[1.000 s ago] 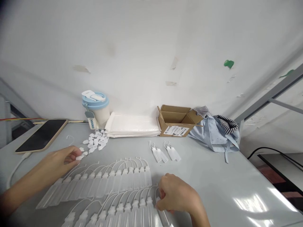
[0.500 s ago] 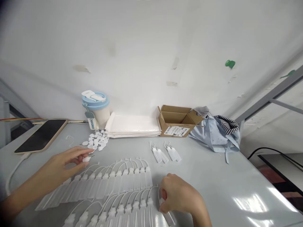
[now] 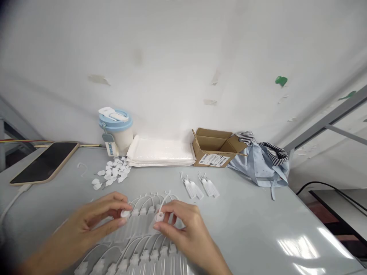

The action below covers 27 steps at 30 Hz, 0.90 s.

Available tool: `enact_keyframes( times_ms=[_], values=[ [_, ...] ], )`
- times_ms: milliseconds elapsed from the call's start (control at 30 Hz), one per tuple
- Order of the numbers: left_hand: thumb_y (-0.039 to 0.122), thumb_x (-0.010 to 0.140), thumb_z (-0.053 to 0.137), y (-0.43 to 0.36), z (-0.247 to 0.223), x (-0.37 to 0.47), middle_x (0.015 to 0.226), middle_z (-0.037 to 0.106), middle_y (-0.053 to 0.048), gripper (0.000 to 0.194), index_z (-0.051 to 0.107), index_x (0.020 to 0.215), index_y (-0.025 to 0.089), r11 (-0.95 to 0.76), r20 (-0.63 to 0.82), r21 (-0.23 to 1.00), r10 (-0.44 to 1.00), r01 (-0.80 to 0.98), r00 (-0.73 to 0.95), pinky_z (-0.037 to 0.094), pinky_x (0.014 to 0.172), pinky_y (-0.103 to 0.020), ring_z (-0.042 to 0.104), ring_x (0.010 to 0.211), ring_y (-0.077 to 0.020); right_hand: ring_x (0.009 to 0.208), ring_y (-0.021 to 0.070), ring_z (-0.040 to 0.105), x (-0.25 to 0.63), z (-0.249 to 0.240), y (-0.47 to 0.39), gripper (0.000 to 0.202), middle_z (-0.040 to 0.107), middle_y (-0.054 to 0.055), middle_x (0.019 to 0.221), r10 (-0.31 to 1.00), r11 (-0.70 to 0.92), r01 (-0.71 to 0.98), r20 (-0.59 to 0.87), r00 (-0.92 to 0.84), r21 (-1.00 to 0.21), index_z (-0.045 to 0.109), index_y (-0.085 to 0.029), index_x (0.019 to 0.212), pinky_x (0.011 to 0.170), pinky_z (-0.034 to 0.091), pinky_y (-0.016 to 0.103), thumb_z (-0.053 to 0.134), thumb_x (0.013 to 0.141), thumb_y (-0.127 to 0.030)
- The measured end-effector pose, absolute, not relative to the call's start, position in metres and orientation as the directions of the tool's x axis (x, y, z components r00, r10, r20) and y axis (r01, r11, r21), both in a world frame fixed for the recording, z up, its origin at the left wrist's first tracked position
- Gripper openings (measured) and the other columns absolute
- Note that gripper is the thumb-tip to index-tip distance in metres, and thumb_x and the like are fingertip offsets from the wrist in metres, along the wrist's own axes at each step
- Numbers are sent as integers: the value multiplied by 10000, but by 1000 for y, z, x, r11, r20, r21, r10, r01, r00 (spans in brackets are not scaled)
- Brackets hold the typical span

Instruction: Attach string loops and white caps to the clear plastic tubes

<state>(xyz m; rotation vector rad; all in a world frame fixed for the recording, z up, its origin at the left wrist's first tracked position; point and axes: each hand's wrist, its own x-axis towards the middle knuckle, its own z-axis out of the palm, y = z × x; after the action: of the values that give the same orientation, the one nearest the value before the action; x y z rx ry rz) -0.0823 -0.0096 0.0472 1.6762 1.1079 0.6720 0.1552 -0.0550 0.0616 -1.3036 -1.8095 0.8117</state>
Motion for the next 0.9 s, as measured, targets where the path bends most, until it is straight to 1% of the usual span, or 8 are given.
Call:
enact_keyframes(
  times_ms=[167, 267, 400, 467, 533, 667, 800, 900],
  values=[
    [460, 751, 649, -22, 38, -67, 947, 664, -34, 320, 691, 1009, 275, 197, -254, 966, 834, 166, 490, 504, 797, -300, 611, 902, -233, 671, 152, 610, 135, 57, -60, 134, 704, 42, 850, 888, 459, 416, 412, -202, -785, 657, -216, 968, 625, 512, 264, 646, 835, -230],
    [461, 712, 701, -24, 32, -63, 883, 692, -28, 302, 698, 928, 250, 340, -340, 935, 786, 98, 517, 481, 834, -329, 619, 918, -244, 713, 173, 627, 131, 55, -61, 173, 710, 60, 910, 859, 508, 385, 484, -164, -770, 643, -231, 1005, 615, 526, 280, 628, 840, -181],
    [449, 652, 755, -24, 33, -61, 777, 693, -11, 276, 685, 800, 227, 444, -373, 896, 786, -30, 494, 466, 833, -353, 637, 849, -232, 840, 215, 646, 128, 52, -60, 202, 709, 74, 933, 861, 501, 374, 491, -129, -780, 628, -238, 1037, 618, 539, 296, 582, 856, -162],
    [445, 639, 763, -26, 36, -59, 780, 697, -14, 281, 677, 785, 220, 477, -389, 876, 785, -72, 482, 455, 858, -365, 637, 870, -238, 850, 216, 654, 125, 48, -59, 207, 702, 77, 946, 870, 489, 348, 476, -130, -800, 623, -236, 1049, 629, 543, 298, 565, 861, -171],
    [439, 633, 766, -28, 38, -58, 795, 701, -21, 282, 666, 773, 216, 483, -374, 869, 779, -102, 503, 451, 860, -368, 632, 887, -240, 756, 188, 668, 122, 44, -59, 192, 694, 70, 937, 903, 430, 299, 411, -127, -852, 623, -233, 1045, 628, 545, 292, 553, 871, -197],
    [420, 644, 758, -28, 42, -59, 738, 676, -13, 269, 655, 769, 206, 462, -346, 880, 777, -104, 526, 464, 783, -336, 622, 769, -204, 590, 129, 628, 118, 38, -62, 166, 684, 47, 883, 970, 245, 177, 239, -55, -953, 634, -225, 1000, 580, 542, 261, 541, 888, -305],
    [412, 646, 753, -25, 46, -62, 730, 647, 6, 260, 655, 774, 208, 436, -375, 899, 803, -29, 463, 449, 745, -295, 596, 757, -184, 572, 112, 603, 118, 38, -64, 209, 688, 53, 919, 987, 141, 87, 147, 65, -986, 644, -222, 983, 541, 511, 230, 559, 876, -381],
    [432, 647, 742, -25, 50, -63, 754, 649, 3, 273, 652, 778, 210, 431, -383, 902, 809, -7, 446, 455, 771, -313, 602, 758, -191, 584, 112, 593, 117, 40, -64, 201, 687, 48, 914, 990, 128, 71, 132, 56, -989, 652, -224, 961, 554, 508, 232, 574, 865, -382]
  ],
)
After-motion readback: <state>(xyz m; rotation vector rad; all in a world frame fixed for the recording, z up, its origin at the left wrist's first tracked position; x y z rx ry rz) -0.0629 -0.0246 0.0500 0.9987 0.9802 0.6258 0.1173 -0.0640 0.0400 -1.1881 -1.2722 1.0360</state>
